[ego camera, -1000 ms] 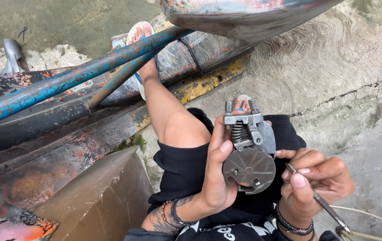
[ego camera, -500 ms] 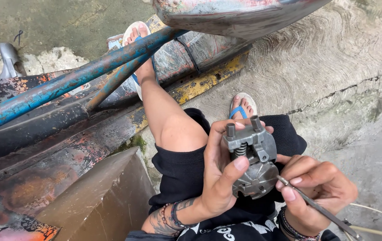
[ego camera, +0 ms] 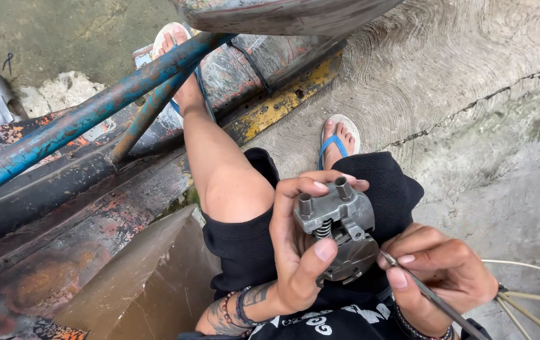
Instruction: The person sits on the ground and uses a screwdriver to adjust screws on a small mechanical part held in their hands. They repeatedly tighten and loosen screws on different sides of the part while occasionally rotating it.
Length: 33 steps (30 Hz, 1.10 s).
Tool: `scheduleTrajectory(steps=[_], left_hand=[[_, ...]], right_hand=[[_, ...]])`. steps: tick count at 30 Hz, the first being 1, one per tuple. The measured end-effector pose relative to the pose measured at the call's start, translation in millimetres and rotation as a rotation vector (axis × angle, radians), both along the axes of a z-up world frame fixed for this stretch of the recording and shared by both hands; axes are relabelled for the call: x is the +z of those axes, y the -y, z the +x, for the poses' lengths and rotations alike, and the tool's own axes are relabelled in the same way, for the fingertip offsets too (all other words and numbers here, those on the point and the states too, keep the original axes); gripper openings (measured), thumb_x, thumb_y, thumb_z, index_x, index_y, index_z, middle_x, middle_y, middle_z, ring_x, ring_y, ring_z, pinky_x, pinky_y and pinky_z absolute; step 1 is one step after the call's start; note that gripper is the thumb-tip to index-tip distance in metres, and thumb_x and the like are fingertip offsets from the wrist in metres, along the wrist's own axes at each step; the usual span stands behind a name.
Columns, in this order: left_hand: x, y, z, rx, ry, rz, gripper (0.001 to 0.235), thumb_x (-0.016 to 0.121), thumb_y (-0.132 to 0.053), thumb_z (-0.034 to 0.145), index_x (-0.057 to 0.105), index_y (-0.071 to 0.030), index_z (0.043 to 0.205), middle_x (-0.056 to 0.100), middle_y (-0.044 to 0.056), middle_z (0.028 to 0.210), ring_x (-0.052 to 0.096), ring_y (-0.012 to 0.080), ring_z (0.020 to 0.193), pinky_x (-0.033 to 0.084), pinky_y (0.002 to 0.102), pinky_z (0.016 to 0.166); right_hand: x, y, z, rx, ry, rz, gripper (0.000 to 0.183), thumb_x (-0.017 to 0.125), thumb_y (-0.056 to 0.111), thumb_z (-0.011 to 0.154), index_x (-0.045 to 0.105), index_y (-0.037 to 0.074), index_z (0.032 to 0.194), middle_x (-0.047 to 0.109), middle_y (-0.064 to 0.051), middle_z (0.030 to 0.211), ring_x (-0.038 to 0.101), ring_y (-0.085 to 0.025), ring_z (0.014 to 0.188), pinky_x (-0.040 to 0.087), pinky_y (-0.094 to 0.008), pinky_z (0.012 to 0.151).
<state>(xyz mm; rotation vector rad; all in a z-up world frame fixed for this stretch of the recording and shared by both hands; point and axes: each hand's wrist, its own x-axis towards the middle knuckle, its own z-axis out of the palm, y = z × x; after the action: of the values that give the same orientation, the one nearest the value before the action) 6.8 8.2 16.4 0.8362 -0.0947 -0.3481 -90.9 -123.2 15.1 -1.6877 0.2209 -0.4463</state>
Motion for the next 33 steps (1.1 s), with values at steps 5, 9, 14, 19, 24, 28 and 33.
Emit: scheduleTrajectory(steps=[5,9,14,19,24,28,33], left_hand=[[0,0,-1,0.003,0.007,0.012,0.043,0.066,-0.042,0.104,0.045,-0.01,0.125,0.053,0.021,0.128,0.061,0.0373,0.122,0.048,0.05,0.111],[-1,3,-1,0.022,-0.032,-0.032,0.043,0.066,-0.039,0.103,0.045,-0.009,0.127,0.053,0.02,0.129,0.06,0.0356,0.123,0.047,0.05,0.113],[-3,4,-3,0.031,-0.054,-0.03,0.045,0.064,-0.039,0.102,0.044,-0.008,0.128,0.054,0.02,0.13,0.059,0.0358,0.125,0.046,0.05,0.113],[-4,3,-3,0.023,-0.042,-0.012,0.046,0.063,-0.04,0.102,0.044,-0.008,0.129,0.054,0.02,0.131,0.06,0.037,0.125,0.048,0.049,0.111],[-4,2,-4,0.024,0.002,-0.014,0.048,0.07,-0.04,0.102,0.044,-0.01,0.129,0.051,0.018,0.131,0.06,0.0351,0.126,0.048,0.049,0.114],[-6,3,-5,0.038,0.058,0.007,0.048,0.069,-0.037,0.102,0.045,-0.01,0.133,0.052,0.017,0.13,0.06,0.0344,0.126,0.049,0.048,0.114],[-5,3,-4,0.059,0.064,0.013,0.042,0.068,-0.035,0.103,0.047,-0.01,0.13,0.049,0.017,0.128,0.056,0.0329,0.127,0.046,0.051,0.119]], right_hand=[[6,8,4,0.117,-0.039,0.024,0.02,0.067,0.003,0.085,0.055,0.01,0.099,0.07,-0.012,0.078,0.071,-0.016,0.065,0.057,-0.024,0.066],[0,3,9,0.058,-0.006,0.06,0.014,0.067,0.003,0.085,0.057,0.009,0.093,0.069,-0.012,0.075,0.068,-0.015,0.06,0.054,-0.024,0.061],[-22,-12,8,-0.192,0.083,0.061,0.018,0.067,0.013,0.087,0.049,0.013,0.089,0.059,-0.007,0.065,0.064,-0.012,0.053,0.047,-0.021,0.055],[-19,-9,6,-0.152,0.064,0.035,0.018,0.066,0.012,0.088,0.049,0.012,0.089,0.06,-0.008,0.066,0.064,-0.012,0.055,0.048,-0.021,0.057],[-7,-1,5,-0.007,0.027,0.062,0.019,0.068,0.006,0.085,0.052,0.012,0.095,0.066,-0.009,0.072,0.069,-0.013,0.062,0.052,-0.022,0.062],[2,9,10,0.178,-0.006,0.029,0.019,0.072,0.004,0.079,0.059,0.011,0.091,0.068,-0.009,0.072,0.064,-0.014,0.055,0.053,-0.023,0.06],[1,4,18,0.144,0.076,-0.108,0.021,0.075,0.011,0.073,0.055,0.01,0.074,0.062,-0.008,0.065,0.059,-0.017,0.052,0.05,-0.025,0.055]])
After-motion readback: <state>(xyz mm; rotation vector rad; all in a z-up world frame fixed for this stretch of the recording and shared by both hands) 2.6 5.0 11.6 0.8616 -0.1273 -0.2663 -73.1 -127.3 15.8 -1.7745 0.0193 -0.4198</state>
